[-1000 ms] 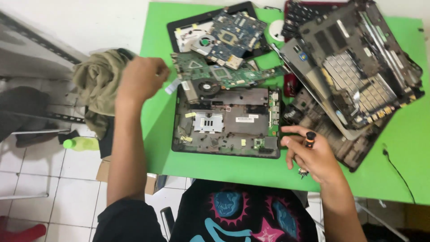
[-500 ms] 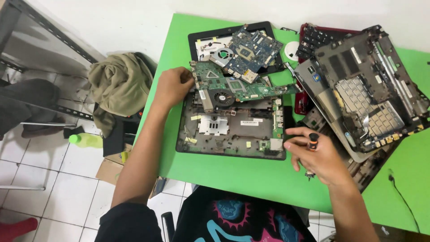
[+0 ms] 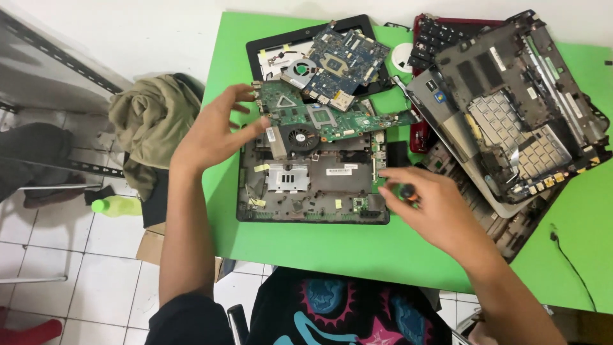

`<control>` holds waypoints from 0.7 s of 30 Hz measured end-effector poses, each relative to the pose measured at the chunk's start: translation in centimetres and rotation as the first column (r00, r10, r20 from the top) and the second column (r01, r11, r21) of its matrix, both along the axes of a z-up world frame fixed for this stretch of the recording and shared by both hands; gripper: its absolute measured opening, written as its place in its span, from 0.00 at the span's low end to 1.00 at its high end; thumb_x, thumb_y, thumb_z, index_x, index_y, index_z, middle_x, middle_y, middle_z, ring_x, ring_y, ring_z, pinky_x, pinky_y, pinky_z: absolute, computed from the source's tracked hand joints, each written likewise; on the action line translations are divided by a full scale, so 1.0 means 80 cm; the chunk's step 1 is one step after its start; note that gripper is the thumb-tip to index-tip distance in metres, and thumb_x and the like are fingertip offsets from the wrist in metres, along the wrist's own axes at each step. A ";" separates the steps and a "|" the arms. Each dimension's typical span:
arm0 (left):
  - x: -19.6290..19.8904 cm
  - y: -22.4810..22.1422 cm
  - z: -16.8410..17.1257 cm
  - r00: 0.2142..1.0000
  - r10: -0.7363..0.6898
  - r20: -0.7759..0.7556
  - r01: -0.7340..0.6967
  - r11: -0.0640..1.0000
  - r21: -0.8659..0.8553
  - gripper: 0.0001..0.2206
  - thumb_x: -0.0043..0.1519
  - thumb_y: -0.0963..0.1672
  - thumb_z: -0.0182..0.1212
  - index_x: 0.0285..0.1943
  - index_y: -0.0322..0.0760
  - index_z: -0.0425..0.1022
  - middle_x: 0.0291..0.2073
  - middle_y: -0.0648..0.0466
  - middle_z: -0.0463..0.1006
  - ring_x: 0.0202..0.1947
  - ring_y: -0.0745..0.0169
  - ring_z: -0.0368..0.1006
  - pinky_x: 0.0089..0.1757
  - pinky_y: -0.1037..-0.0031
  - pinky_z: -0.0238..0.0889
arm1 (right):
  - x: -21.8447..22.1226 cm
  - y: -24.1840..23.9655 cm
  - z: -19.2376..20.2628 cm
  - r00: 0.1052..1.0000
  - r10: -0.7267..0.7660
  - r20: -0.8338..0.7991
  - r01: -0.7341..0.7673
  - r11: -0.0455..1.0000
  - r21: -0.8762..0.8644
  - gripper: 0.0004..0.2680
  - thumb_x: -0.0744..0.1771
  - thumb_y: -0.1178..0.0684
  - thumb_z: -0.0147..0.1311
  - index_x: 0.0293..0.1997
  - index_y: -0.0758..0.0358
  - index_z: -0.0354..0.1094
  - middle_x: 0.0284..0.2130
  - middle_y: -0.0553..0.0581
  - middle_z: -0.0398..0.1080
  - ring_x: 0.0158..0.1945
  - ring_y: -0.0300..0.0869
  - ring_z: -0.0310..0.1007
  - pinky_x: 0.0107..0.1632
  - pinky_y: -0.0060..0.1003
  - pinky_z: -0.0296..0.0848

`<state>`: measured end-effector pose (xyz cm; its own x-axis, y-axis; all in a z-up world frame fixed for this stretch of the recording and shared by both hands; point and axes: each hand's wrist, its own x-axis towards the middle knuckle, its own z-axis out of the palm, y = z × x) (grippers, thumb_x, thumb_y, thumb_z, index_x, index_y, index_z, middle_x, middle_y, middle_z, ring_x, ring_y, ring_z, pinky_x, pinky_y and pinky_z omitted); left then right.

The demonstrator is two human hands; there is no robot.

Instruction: Disassembling and reassembling internal components of multiple laptops, including motherboards and hard drives, using a screwdriver.

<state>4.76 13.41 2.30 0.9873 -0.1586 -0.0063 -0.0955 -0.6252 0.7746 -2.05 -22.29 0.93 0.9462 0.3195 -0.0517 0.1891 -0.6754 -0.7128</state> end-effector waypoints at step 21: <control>-0.033 -0.008 -0.032 0.918 0.317 -0.239 -0.361 0.411 -0.837 0.23 0.55 0.34 0.61 0.61 0.32 0.72 0.46 0.53 0.74 0.42 0.62 0.76 0.41 0.72 0.74 | 0.033 0.014 -0.055 0.893 0.150 0.423 -0.208 0.973 0.095 0.03 0.68 0.56 0.57 0.44 0.58 0.75 0.35 0.56 0.78 0.37 0.52 0.80 0.34 0.40 0.79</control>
<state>2.12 12.78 -0.29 0.9642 0.2427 -0.1066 0.0081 0.3747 0.9271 0.57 -21.15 -3.47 0.7993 0.4621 0.3841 0.5933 -0.5059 -0.6261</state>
